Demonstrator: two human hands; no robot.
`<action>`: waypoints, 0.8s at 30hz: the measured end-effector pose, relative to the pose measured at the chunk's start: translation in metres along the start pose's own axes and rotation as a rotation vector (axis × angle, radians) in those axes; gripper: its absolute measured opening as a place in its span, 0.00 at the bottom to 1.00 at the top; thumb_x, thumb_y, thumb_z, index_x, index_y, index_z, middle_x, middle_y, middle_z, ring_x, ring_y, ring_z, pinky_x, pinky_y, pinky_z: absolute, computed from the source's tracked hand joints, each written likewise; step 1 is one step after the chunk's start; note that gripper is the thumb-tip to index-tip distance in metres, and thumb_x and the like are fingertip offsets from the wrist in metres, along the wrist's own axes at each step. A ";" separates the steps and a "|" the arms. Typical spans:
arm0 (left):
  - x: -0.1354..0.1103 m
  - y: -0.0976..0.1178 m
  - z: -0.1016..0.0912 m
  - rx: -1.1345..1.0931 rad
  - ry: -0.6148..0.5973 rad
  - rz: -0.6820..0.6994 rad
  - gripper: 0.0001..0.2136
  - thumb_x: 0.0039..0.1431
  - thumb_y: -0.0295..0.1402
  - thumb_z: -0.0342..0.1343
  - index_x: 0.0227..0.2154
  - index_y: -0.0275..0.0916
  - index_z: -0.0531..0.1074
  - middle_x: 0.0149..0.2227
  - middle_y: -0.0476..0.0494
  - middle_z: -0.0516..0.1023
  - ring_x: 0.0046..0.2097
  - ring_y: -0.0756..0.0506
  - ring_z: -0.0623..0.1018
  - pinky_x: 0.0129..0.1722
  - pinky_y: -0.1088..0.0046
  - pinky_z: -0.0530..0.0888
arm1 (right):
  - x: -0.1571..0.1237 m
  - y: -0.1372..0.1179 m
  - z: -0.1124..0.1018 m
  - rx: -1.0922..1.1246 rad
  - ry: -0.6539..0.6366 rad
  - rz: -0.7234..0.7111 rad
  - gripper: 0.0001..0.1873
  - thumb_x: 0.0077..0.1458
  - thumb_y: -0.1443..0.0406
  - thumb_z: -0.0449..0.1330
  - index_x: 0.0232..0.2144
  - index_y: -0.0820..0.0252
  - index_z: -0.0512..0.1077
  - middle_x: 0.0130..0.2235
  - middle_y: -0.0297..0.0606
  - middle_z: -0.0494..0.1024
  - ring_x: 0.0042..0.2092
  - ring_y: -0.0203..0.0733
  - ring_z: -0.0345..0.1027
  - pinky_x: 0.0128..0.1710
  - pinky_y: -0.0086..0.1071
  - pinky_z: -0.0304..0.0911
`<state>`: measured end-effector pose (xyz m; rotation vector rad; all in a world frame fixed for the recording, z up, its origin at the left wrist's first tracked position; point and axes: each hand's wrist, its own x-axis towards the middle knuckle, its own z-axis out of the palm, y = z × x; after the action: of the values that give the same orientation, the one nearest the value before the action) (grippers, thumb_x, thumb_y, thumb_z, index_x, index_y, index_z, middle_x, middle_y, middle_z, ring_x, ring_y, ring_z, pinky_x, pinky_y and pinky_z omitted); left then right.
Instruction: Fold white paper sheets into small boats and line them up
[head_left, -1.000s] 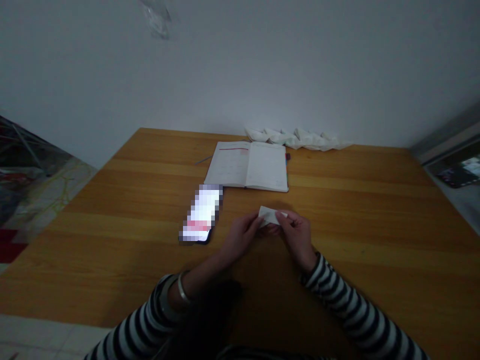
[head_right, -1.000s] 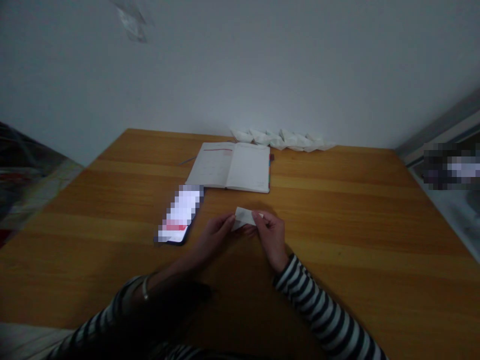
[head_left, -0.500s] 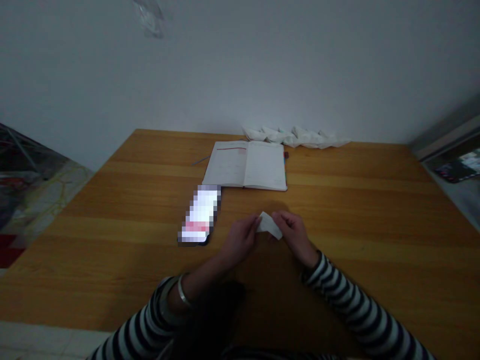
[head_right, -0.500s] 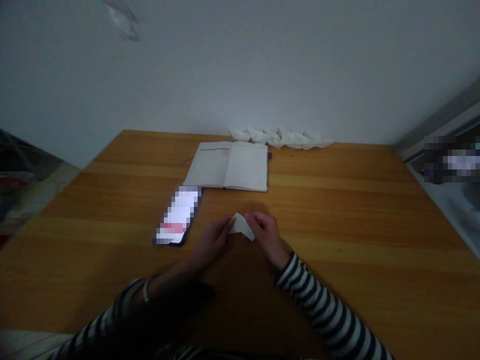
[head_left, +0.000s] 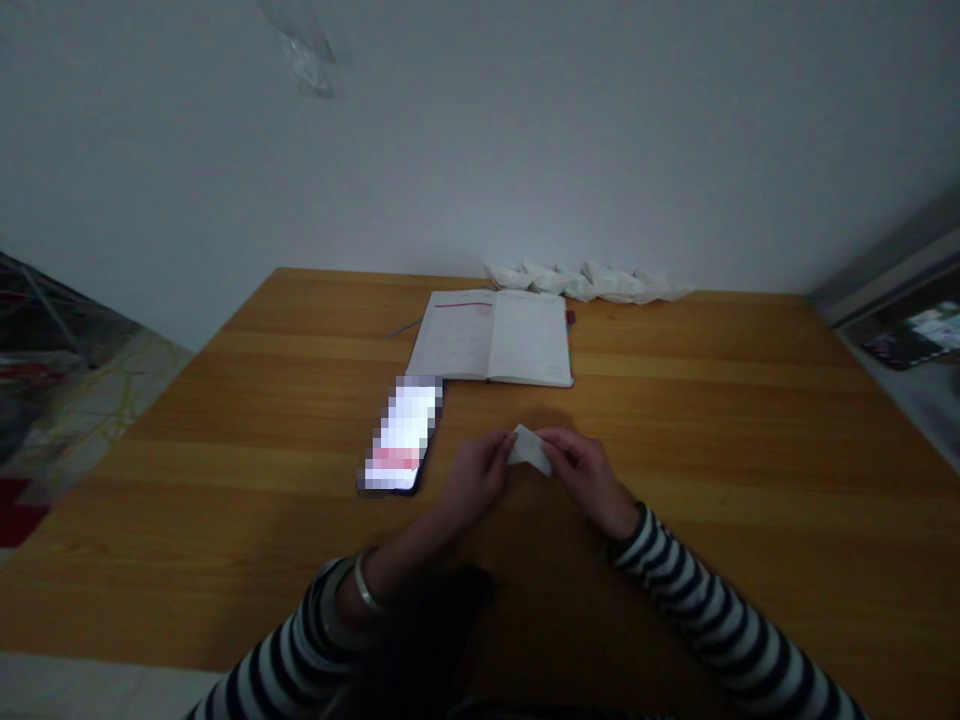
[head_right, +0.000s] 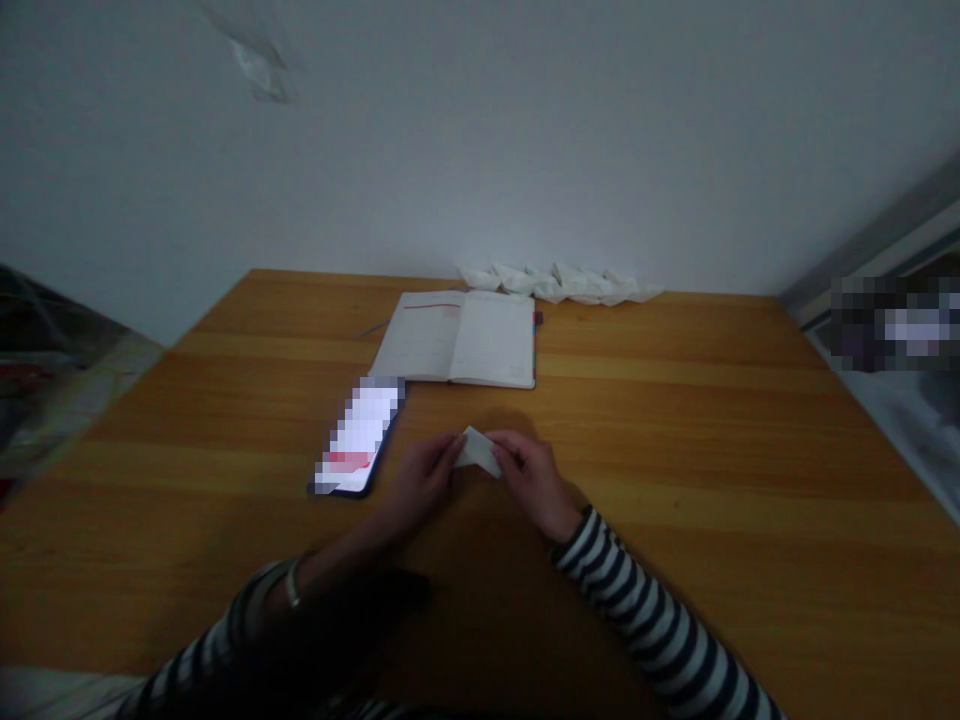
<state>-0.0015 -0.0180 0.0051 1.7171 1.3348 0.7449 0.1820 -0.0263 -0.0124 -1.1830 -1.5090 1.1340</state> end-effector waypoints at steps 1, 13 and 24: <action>0.001 -0.001 -0.001 0.006 0.010 -0.003 0.17 0.68 0.39 0.45 0.27 0.38 0.72 0.27 0.46 0.75 0.29 0.46 0.72 0.30 0.72 0.65 | 0.001 0.000 -0.002 0.029 -0.025 0.002 0.17 0.63 0.53 0.57 0.42 0.56 0.79 0.40 0.40 0.83 0.42 0.45 0.76 0.43 0.37 0.71; 0.009 -0.010 -0.001 -0.420 -0.051 -0.152 0.18 0.66 0.47 0.48 0.39 0.35 0.73 0.21 0.52 0.70 0.22 0.50 0.69 0.24 0.75 0.65 | 0.007 0.005 -0.013 0.139 -0.102 -0.097 0.23 0.59 0.59 0.63 0.57 0.50 0.73 0.57 0.42 0.77 0.58 0.48 0.71 0.61 0.47 0.63; 0.009 -0.015 0.004 -0.427 -0.167 -0.045 0.23 0.63 0.40 0.56 0.57 0.35 0.68 0.37 0.41 0.81 0.33 0.46 0.78 0.34 0.70 0.75 | 0.009 0.001 -0.010 0.197 0.091 0.098 0.24 0.59 0.47 0.59 0.28 0.60 0.79 0.26 0.37 0.81 0.28 0.42 0.74 0.33 0.35 0.72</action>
<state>-0.0035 -0.0089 -0.0099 1.3710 1.0113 0.7776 0.1902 -0.0161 -0.0109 -1.1667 -1.2521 1.2465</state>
